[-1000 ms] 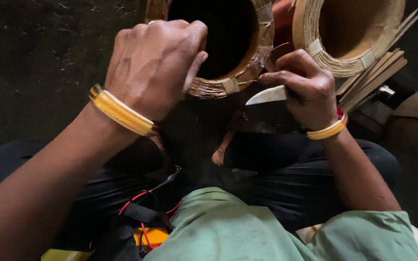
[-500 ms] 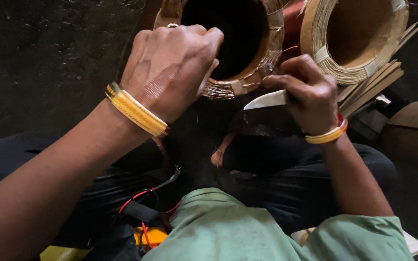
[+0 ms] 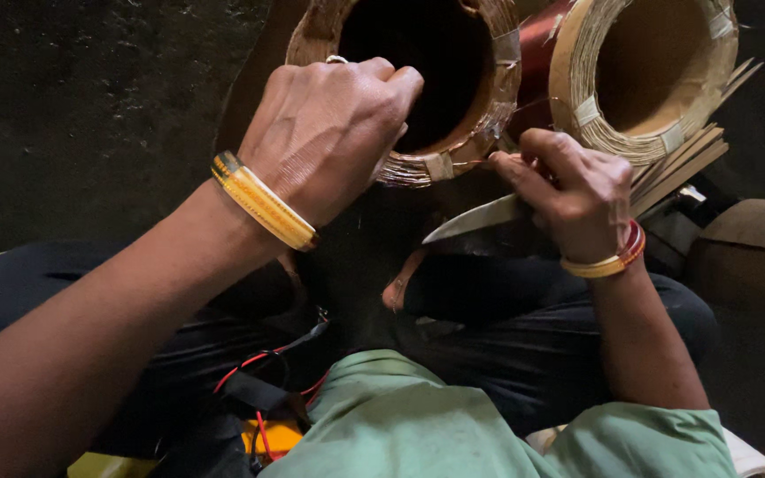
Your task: The person sits on the floor and uses a knife to strip the insulation from copper wires on a coil. They then connect the stripped wires to a multimeter to test the electrical continuity of the coil.
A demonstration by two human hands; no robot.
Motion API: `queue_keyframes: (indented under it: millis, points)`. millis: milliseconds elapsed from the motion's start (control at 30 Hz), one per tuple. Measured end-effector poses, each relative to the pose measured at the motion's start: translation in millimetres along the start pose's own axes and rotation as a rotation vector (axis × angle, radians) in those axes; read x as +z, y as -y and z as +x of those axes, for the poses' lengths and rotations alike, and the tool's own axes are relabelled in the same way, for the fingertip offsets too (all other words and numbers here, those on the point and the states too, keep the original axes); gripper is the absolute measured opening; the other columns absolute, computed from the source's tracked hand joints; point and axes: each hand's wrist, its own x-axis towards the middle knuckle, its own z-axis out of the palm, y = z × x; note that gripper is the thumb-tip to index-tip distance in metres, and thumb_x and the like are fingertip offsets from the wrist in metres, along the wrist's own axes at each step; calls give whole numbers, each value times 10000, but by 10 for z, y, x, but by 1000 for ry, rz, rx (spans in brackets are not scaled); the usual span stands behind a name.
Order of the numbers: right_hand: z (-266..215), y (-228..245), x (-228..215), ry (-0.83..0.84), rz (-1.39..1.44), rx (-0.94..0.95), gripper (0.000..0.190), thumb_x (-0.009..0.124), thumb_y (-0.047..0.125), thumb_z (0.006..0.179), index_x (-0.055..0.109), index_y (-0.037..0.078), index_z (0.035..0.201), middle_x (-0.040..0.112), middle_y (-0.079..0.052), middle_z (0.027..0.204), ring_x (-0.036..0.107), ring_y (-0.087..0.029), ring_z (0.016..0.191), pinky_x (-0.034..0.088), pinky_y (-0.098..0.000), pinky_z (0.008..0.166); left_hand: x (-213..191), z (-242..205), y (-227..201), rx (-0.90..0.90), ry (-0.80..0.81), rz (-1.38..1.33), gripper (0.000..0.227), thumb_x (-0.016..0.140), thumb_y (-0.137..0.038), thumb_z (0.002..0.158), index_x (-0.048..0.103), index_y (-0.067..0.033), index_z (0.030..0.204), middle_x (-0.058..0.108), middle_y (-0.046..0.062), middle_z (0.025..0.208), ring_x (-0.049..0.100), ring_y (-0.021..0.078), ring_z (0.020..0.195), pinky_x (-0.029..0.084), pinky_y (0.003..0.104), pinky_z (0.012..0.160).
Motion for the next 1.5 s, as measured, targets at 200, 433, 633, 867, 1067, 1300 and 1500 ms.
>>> queue_keyframes:
  millis: [200, 433, 633, 867, 1067, 1300, 1500]
  points:
    - [31, -31, 35, 0, 44, -11, 186, 805, 32, 963, 811, 126, 1124, 701, -82, 1071, 728, -175, 847, 599, -291, 682, 60, 47, 21, 64, -24, 62, 74, 662, -87, 929, 677, -50, 992, 688, 110, 908, 727, 277, 798, 568, 374, 602]
    - [35, 27, -37, 49, 85, -28, 278, 784, 27, 879, 791, 91, 1149, 683, -81, 1100, 743, -201, 926, 602, -326, 739, 269, 167, 8, 271, -56, -78, 114, 678, -190, 908, 747, -109, 867, 665, 66, 881, 717, 241, 829, 577, 361, 663]
    - [47, 12, -53, 12, 125, 30, 198, 819, 70, 957, 785, 112, 1147, 683, -69, 1117, 725, -187, 914, 592, -304, 732, 436, 361, -57, 419, 12, -58, 98, 686, -157, 834, 758, -94, 852, 699, 62, 869, 730, 221, 777, 575, 343, 587]
    - [-130, -68, -29, 25, 96, -10, 220, 810, 24, 922, 805, 90, 1131, 679, -73, 1065, 698, -181, 834, 573, -315, 687, 479, 401, -148, 486, 110, 92, 115, 689, -174, 805, 709, -71, 759, 686, 61, 781, 741, 214, 743, 583, 342, 593]
    - [-104, -84, 65, -9, 143, 51, 159, 822, 66, 967, 773, 28, 1113, 681, -79, 1038, 702, -178, 812, 562, -312, 653, 556, 487, -111, 449, 98, -73, 121, 691, -173, 815, 707, -81, 737, 679, 78, 734, 728, 241, 667, 563, 376, 534]
    - [-85, -52, 48, 0, 144, 22, 156, 818, 33, 1007, 748, 63, 1144, 670, -73, 1117, 727, -186, 875, 591, -299, 699, 600, 529, -135, 406, 296, 38, 143, 683, -158, 849, 720, -77, 738, 710, 95, 758, 747, 272, 725, 577, 377, 556]
    - [-43, -15, -9, 38, 8, -79, 213, 817, 40, 960, 786, 97, 1162, 647, -65, 1083, 705, -174, 849, 582, -326, 695, 567, 516, -91, 450, 126, -72, 102, 713, -149, 834, 733, -64, 781, 721, 100, 785, 749, 270, 736, 582, 370, 584]
